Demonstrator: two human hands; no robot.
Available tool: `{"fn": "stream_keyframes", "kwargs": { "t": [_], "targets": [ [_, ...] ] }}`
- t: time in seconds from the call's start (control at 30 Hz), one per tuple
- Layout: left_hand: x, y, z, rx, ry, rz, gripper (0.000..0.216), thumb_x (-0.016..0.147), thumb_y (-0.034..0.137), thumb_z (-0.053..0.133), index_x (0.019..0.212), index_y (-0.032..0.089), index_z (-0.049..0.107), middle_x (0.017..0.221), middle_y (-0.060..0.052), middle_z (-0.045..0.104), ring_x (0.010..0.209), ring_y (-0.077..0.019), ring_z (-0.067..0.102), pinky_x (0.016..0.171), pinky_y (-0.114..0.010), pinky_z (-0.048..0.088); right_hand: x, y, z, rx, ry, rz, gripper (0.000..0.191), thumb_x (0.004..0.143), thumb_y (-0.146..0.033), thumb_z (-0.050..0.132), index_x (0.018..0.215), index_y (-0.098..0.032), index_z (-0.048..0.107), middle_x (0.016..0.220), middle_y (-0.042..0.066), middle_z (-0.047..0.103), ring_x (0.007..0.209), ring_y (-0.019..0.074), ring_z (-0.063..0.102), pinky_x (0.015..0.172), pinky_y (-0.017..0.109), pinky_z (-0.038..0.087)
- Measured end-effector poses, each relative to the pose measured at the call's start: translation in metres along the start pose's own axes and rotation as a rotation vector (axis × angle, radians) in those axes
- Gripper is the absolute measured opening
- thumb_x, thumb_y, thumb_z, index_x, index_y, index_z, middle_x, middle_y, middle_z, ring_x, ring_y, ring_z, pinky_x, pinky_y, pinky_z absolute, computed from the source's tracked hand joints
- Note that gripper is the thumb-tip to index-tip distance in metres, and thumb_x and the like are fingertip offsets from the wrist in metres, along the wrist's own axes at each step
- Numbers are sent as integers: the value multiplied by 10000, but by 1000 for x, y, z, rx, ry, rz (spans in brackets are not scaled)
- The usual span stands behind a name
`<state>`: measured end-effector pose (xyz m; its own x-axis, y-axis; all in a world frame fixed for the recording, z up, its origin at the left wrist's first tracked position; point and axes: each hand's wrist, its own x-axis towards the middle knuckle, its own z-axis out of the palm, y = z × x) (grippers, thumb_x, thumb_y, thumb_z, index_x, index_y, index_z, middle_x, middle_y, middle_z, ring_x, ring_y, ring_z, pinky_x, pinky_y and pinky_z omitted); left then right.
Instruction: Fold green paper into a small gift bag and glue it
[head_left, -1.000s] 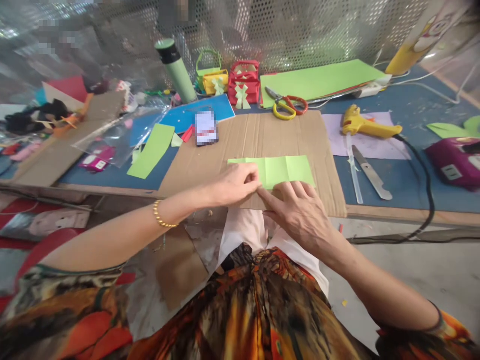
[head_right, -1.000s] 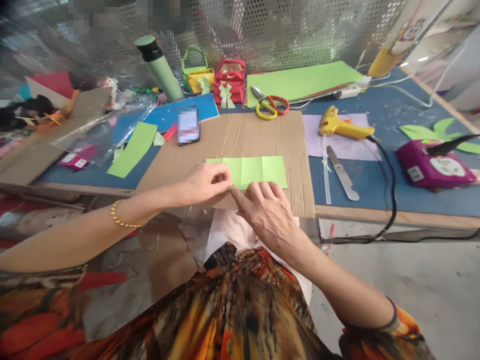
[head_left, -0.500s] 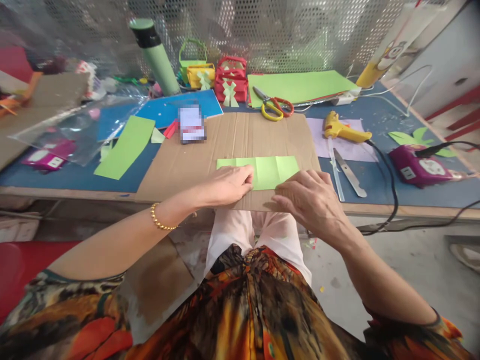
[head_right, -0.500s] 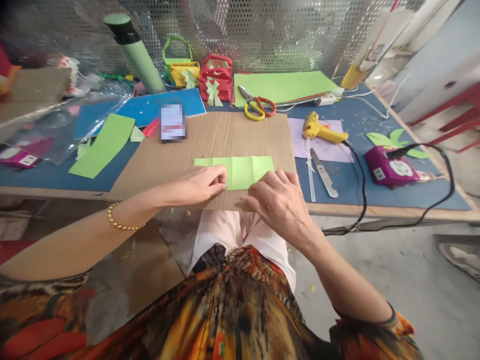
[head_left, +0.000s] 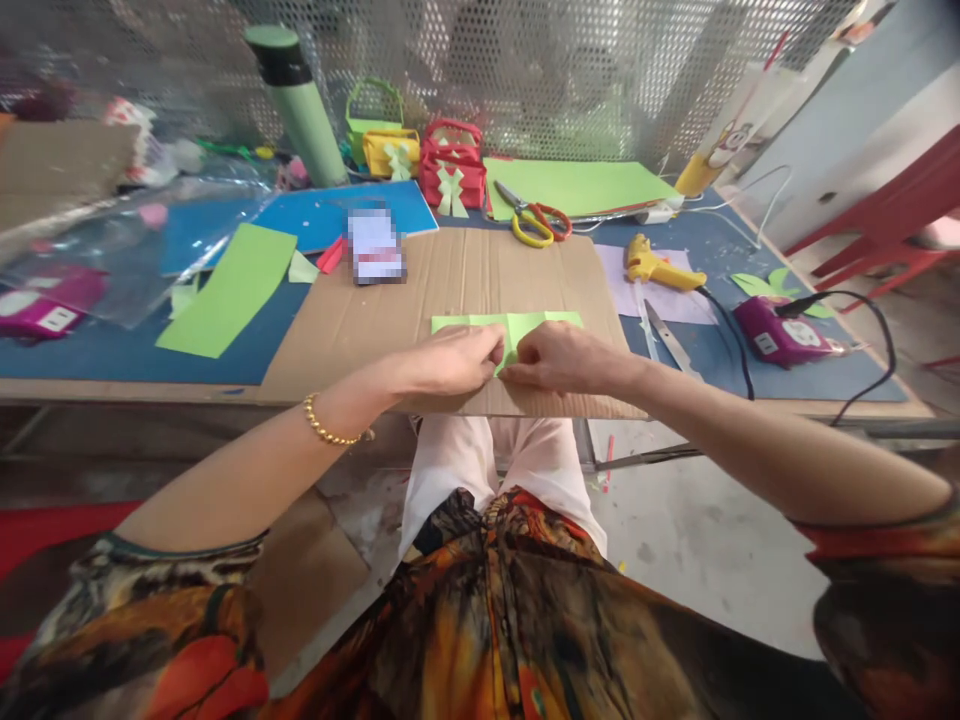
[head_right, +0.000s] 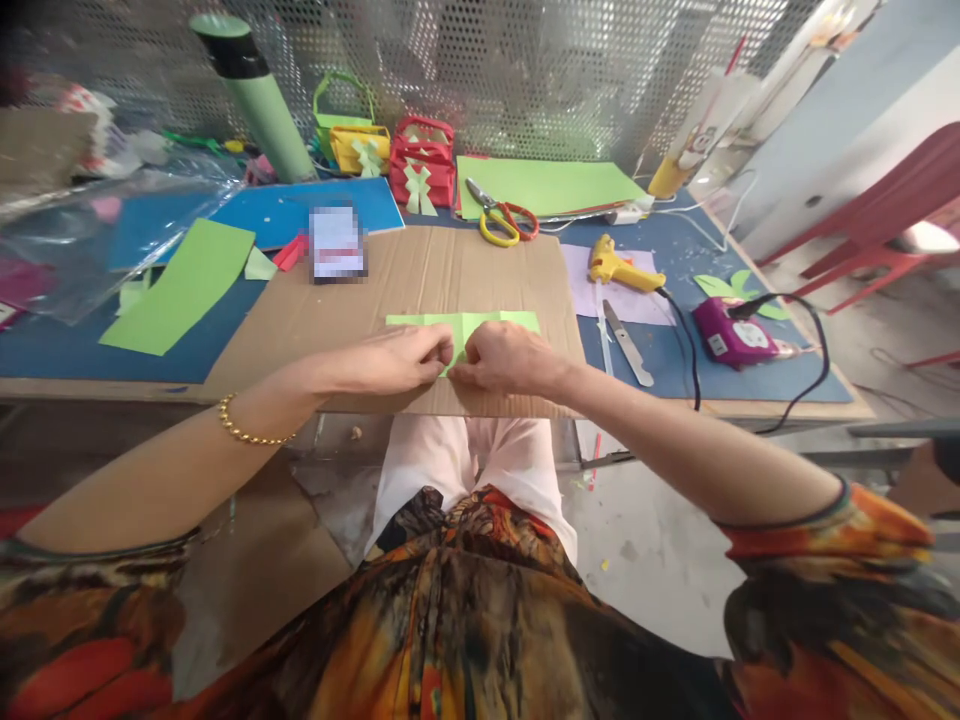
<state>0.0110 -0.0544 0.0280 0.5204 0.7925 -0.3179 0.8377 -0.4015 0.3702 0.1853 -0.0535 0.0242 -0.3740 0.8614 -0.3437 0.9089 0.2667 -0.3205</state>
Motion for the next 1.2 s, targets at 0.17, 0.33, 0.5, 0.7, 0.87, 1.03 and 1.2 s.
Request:
{"fn": "stream_keyframes", "kwargs": {
  "t": [0.17,0.33,0.5,0.7,0.87,1.03,1.2],
  "targets": [
    [-3,-1,0,21,17,12,190,890,145,506,1046,194,604,949,-61,679,856,-217,595,697,-312,389,7,-8,-8,1,-102,21,405,914,-417,643,576,-198,597,459,-9,587,503,120,585,578,256,415],
    [-5,-1,1,7,34,14,169,876,145,503,1016,209,571,908,-45,650,838,-211,588,682,-310,385,8,-15,-13,5,-135,90,364,881,-410,695,601,-196,603,498,-14,614,512,129,622,564,259,467],
    [-7,-3,1,-23,54,31,150,843,149,504,965,225,548,856,-23,625,789,-196,557,650,-301,369,10,-13,-17,159,-206,119,296,863,-301,709,608,-184,614,518,-6,617,457,130,596,476,266,484],
    [-8,-3,2,-27,56,32,131,850,147,496,948,224,535,853,-23,616,771,-187,536,646,-296,361,9,-10,-19,235,-220,128,302,861,-213,720,588,-177,598,463,-17,582,453,118,590,460,231,474],
    [-10,-1,2,-29,63,27,124,878,154,476,954,221,548,831,-21,615,724,-176,520,622,-292,344,3,-1,-19,262,-206,169,329,874,-180,694,559,-170,599,448,-8,587,430,124,592,463,244,499],
    [-11,3,0,7,31,-2,130,896,160,468,978,223,546,814,-17,613,710,-181,526,633,-297,343,0,20,-18,273,-199,181,352,892,-190,684,553,-171,593,462,-9,608,410,111,581,438,235,493],
    [-11,2,-1,-8,29,2,134,891,149,450,964,227,531,786,-8,599,695,-180,527,639,-300,343,-3,36,-19,273,-180,197,343,879,-197,693,551,-179,593,478,2,631,433,136,608,458,264,516]
  ]
}}
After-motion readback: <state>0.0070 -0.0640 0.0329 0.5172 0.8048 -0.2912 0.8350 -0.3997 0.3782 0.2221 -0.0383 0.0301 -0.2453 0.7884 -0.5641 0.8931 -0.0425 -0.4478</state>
